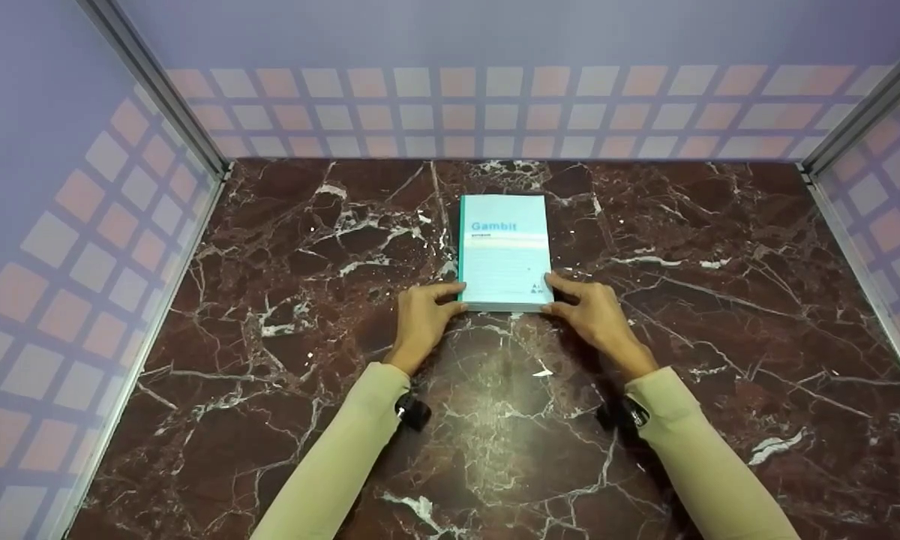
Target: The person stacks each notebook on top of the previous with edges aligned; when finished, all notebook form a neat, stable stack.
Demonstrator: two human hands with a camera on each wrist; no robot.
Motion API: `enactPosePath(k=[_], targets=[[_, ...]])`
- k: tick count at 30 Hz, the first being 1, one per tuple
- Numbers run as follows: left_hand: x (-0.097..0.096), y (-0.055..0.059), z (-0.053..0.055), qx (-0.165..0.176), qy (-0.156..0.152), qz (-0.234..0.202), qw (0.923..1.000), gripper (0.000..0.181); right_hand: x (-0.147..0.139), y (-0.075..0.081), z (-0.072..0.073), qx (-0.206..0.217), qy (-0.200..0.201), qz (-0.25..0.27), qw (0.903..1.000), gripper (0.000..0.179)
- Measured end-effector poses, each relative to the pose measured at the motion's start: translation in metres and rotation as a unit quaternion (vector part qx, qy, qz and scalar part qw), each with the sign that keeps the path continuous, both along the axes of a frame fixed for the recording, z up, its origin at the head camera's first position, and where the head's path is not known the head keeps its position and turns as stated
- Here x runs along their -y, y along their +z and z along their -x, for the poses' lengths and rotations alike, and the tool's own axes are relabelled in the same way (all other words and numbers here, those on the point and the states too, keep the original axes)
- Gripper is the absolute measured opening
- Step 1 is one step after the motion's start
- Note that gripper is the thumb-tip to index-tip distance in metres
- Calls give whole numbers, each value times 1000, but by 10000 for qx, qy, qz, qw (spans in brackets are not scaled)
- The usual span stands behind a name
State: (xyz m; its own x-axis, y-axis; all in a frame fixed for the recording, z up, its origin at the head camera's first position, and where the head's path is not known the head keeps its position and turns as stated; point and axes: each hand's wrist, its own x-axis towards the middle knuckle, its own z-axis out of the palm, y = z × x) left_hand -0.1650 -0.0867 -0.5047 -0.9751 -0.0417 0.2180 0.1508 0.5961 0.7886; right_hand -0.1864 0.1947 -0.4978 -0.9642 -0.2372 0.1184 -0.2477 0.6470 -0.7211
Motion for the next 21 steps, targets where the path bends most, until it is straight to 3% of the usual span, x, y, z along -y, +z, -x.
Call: enactPosePath(k=[6,12,21], targets=[[2,-3,-1,-84,-183,-278,9994,32,0,-1,-2,-81,-6,31,10000,56],[2,-6,-5,296,-358,-943,9945,50,-1,-2,-6,-21,-180,31,9998,66],[-1,-6,-5,336,-290,-825,9956,61,3,-4,-7,172,-114,3,9998,79]])
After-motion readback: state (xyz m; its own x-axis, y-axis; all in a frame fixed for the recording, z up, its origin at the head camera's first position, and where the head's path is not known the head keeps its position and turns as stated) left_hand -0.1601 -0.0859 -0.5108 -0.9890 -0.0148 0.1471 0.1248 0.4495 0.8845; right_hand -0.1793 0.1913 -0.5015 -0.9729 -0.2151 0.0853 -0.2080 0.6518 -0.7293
